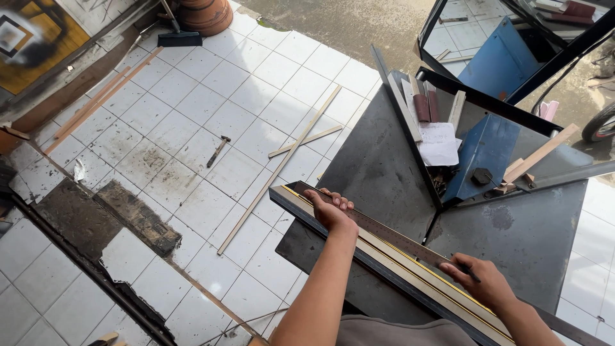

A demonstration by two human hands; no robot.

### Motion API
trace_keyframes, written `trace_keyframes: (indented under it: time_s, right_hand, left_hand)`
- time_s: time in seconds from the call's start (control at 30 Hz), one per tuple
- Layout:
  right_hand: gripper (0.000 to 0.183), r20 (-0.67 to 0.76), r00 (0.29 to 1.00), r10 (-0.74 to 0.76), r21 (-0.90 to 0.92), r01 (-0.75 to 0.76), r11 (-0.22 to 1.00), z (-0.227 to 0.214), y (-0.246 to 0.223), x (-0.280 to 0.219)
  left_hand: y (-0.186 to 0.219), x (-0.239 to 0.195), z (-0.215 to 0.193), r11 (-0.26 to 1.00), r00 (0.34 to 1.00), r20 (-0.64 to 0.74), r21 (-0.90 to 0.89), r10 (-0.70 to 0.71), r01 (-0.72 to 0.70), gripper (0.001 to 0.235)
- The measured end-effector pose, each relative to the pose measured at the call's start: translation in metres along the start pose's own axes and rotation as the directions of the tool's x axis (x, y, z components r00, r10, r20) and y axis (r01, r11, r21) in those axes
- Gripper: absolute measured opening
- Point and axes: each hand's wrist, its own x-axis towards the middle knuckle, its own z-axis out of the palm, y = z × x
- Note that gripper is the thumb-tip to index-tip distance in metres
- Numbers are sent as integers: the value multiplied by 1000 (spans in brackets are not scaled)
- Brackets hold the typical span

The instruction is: Measuring and marking frame molding pieces with a ruler and pencil on a cutting table to prepare them for assembly.

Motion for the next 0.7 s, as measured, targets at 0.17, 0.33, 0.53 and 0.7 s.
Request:
trace_keyframes:
  time_s: [0.17, 0.33, 0.53, 0.7]
  right_hand:
    - [35, 102, 995, -10, 135, -4, 991, -28, 1, -7]
    - [26, 196, 978, -74, 231, 27, 972, -48, 10, -16]
    - [23, 52, 998, -29, 305, 12, 952, -51, -2, -17]
    - [24, -11, 997, -74, 312, 73, 947, -45, -3, -8]
  left_hand:
    - [28, 37, 7, 1000, 1000, -2, 0, -28, 28, 51]
    - [59, 55, 17, 997, 1000, -1, 71, -18, 18, 51]
    - [67, 60, 25, 983, 981, 189, 171, 40, -73, 41]
    - [55, 74, 30, 988, 970, 242, 143, 24, -60, 30]
